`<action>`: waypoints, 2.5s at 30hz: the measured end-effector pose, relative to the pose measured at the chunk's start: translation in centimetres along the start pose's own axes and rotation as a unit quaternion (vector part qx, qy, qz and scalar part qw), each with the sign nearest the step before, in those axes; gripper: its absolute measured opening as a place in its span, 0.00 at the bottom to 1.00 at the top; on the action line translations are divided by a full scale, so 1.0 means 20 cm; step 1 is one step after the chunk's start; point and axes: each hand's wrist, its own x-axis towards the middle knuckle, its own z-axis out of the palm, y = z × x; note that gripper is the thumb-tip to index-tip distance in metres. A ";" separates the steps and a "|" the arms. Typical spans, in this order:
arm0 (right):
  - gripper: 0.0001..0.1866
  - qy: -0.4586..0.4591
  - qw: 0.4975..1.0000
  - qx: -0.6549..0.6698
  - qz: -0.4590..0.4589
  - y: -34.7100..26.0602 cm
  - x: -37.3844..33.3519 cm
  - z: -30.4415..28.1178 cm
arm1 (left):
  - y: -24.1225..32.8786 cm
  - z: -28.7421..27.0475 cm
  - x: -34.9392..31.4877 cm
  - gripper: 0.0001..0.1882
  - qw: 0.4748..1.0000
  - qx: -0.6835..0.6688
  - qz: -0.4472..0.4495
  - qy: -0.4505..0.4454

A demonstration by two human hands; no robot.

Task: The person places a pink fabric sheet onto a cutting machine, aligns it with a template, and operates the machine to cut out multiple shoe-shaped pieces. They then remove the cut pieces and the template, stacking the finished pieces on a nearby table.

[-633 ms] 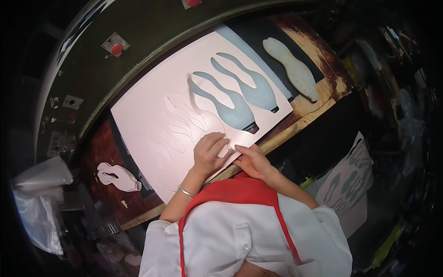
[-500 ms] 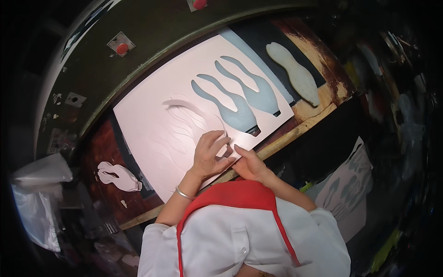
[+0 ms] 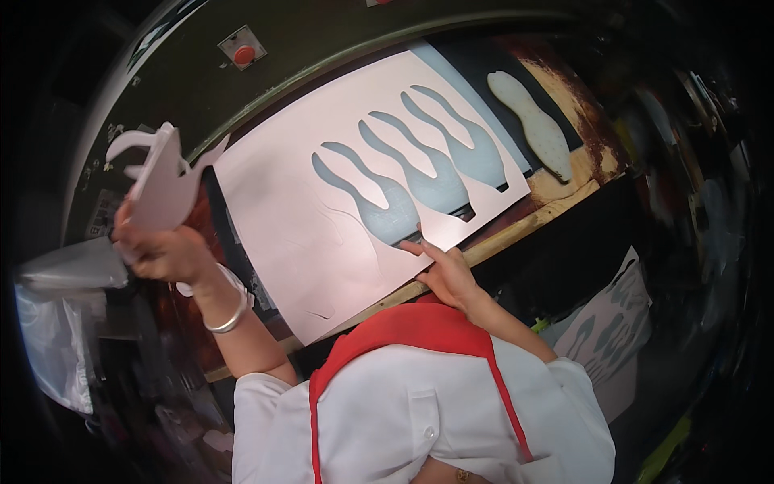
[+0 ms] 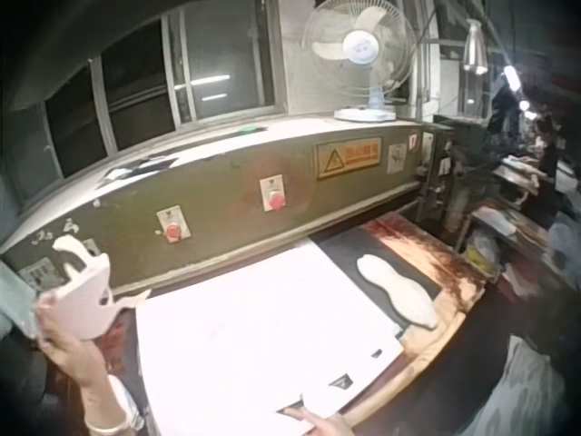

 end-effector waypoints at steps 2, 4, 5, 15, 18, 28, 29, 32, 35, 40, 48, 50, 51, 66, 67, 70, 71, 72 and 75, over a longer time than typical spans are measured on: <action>0.30 -0.044 0.999 -0.004 0.031 0.03 -0.01 0.02 | 0.06 0.01 -0.29 0.16 0.986 0.090 0.043 -0.137; 0.34 -0.084 0.994 -0.038 0.059 0.06 -0.01 0.04 | 0.15 0.00 -0.64 0.13 0.958 -0.016 0.043 -0.281; 0.36 -0.091 0.994 -0.028 0.061 0.08 -0.01 0.05 | 0.20 -0.03 -0.78 0.13 0.939 -0.055 -0.013 -0.339; 0.22 -0.202 0.967 0.144 0.065 0.27 0.06 0.07 | 0.16 -0.22 -1.01 0.27 0.803 -0.037 -0.073 -0.590; 0.18 -0.137 0.976 0.131 0.104 0.36 0.13 0.16 | 0.11 -0.21 -1.01 0.17 0.844 -0.061 -0.034 -0.532; 0.08 -0.080 0.995 -0.052 -0.016 0.36 0.31 0.17 | -0.01 0.01 -1.00 0.23 0.784 -0.112 -0.343 -0.505; 0.08 -0.068 0.995 -0.064 -0.026 0.36 0.30 0.15 | 0.01 0.07 -1.01 0.22 0.784 -0.124 -0.324 -0.515; 0.09 -0.042 0.993 -0.097 -0.046 0.34 0.27 0.13 | 0.06 0.19 -1.00 0.21 0.783 -0.144 -0.284 -0.534; 0.09 -0.023 0.990 -0.126 -0.062 0.34 0.25 0.14 | 0.10 0.27 -0.97 0.20 0.788 -0.159 -0.261 -0.535; 0.09 0.002 0.981 -0.178 -0.081 0.40 0.28 0.15 | 0.07 0.34 -0.92 0.18 0.807 -0.166 -0.238 -0.514; 0.10 0.046 0.951 -0.290 -0.099 0.47 0.19 0.17 | -0.19 0.38 -0.66 0.15 0.887 -0.143 -0.219 -0.382; 0.10 0.085 0.937 -0.325 -0.102 0.46 0.14 0.17 | -0.30 0.33 -0.49 0.15 0.917 -0.119 -0.216 -0.314; 0.10 0.064 0.940 -0.295 -0.156 0.46 0.12 0.15 | -0.36 0.27 -0.39 0.15 0.932 -0.096 -0.217 -0.273; 0.20 -0.111 0.992 -0.039 0.042 0.50 0.01 0.23 | -0.12 -0.47 -0.45 0.08 0.922 0.018 0.125 -0.367; 0.19 -0.126 0.990 -0.026 0.063 0.52 0.03 0.23 | -0.08 -0.45 -0.59 0.12 0.881 -0.008 0.113 -0.459; 0.19 -0.139 0.984 -0.063 0.088 0.55 0.06 0.24 | 0.00 -0.46 -0.79 0.15 0.863 -0.021 0.097 -0.496; 0.20 -0.139 0.985 -0.059 0.080 0.56 0.06 0.25 | 0.00 -0.47 -0.80 0.16 0.855 -0.021 0.075 -0.512; 0.20 -0.140 0.986 -0.057 0.075 0.56 0.06 0.26 | 0.00 -0.50 -0.79 0.18 0.853 -0.027 0.060 -0.518; 0.23 -0.169 0.984 0.013 0.053 0.57 0.06 0.34 | 0.00 -0.54 -0.75 0.22 0.858 -0.061 0.009 -0.510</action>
